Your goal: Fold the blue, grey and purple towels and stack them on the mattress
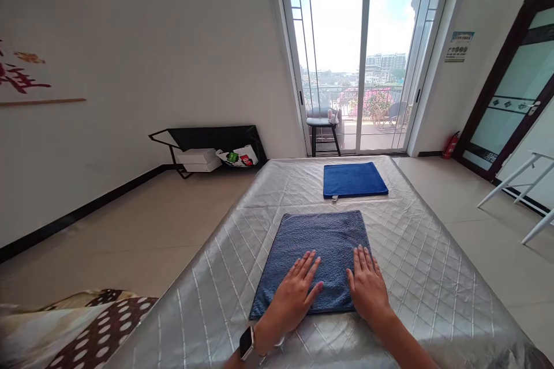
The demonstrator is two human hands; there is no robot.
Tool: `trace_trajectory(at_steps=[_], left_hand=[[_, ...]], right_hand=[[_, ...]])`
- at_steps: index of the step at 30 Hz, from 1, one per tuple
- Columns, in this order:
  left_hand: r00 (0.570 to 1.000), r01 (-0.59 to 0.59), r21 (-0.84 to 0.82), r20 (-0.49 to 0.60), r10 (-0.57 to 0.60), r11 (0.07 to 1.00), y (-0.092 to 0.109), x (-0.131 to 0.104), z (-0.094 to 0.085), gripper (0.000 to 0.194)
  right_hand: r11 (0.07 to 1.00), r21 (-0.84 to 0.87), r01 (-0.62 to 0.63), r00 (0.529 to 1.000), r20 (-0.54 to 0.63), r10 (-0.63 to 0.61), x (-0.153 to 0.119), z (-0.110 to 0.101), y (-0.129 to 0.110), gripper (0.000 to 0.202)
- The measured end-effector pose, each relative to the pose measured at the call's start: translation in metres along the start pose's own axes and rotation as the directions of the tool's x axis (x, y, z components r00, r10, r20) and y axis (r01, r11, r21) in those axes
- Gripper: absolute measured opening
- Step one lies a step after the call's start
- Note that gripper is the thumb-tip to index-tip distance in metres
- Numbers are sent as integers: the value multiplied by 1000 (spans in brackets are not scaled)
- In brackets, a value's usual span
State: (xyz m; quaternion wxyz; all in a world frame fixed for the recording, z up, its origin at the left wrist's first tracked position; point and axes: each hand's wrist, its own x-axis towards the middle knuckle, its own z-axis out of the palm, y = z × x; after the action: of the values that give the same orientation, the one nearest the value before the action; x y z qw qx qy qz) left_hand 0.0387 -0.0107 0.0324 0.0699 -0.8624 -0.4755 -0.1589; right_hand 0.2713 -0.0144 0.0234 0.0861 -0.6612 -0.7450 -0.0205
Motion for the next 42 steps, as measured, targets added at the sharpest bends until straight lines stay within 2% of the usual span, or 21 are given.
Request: trace_trajectory(at_steps=[2, 4, 5, 7, 12, 15, 18, 20, 22, 24, 27, 30, 33, 35, 38, 40, 42], left_hand=[[993, -109, -75, 30, 112, 991, 37, 13, 1, 57], [985, -152, -132, 64, 161, 980, 62, 19, 4, 59], [983, -150, -147, 80, 162, 978, 67, 18, 5, 60], [984, -134, -147, 97, 149, 980, 67, 10, 8, 62], [992, -101, -47, 72, 105, 994, 28, -39, 13, 64], [997, 65, 47, 30, -66, 997, -1, -80, 19, 66], [968, 251, 105, -4, -252, 962, -33, -124, 24, 66], [961, 276, 108, -13, -276, 955, -52, -149, 23, 60], [966, 259, 106, -29, -258, 960, -63, -161, 18, 55], [954, 297, 117, -70, -291, 948, -63, -154, 10, 55], [930, 360, 103, -115, -348, 927, -45, -114, -3, 58], [962, 266, 46, -78, -262, 963, -20, -68, -7, 53], [986, 167, 19, 0, -167, 986, -13, -49, 6, 51], [991, 132, 38, 22, -133, 990, -22, -56, 20, 54], [995, 94, 84, -38, -91, 992, -47, -85, 36, 57], [993, 73, 98, -100, -63, 992, -63, -106, 38, 59], [989, 62, 99, -142, -47, 993, -74, -122, 32, 61]], right_hand=[[1000, 18, 18, 999, 44, -19, -18, 5, 3, 60], [997, 42, 65, 995, 79, -68, -25, 3, 5, 57], [995, 53, 80, 992, 95, -85, -25, 1, 5, 57], [995, 68, 69, 989, 125, -77, -24, -3, 4, 59], [994, 105, -2, 992, 122, -11, -22, -7, 0, 65], [992, 128, -13, 994, 109, -1, -23, -6, 0, 66], [991, 133, -11, 993, 117, -5, -24, -7, 0, 67], [991, 133, -13, 993, 119, -3, -24, -5, 0, 67], [991, 136, -15, 995, 104, 0, -24, -2, 1, 67], [990, 141, -10, 997, 77, -1, -24, 3, 3, 67], [989, 145, 1, 999, 54, -8, -24, 7, 5, 66], [990, 140, -6, 998, 65, -3, -24, 7, 5, 66], [990, 139, -16, 998, 65, 7, -24, 3, 4, 65], [990, 140, -15, 998, 66, 6, -24, 1, 3, 65], [991, 135, -16, 996, 88, 4, -24, -2, 2, 64], [991, 133, -23, 995, 98, 10, -24, -4, 0, 65], [990, 135, -30, 995, 98, 16, -23, -6, -1, 64]])
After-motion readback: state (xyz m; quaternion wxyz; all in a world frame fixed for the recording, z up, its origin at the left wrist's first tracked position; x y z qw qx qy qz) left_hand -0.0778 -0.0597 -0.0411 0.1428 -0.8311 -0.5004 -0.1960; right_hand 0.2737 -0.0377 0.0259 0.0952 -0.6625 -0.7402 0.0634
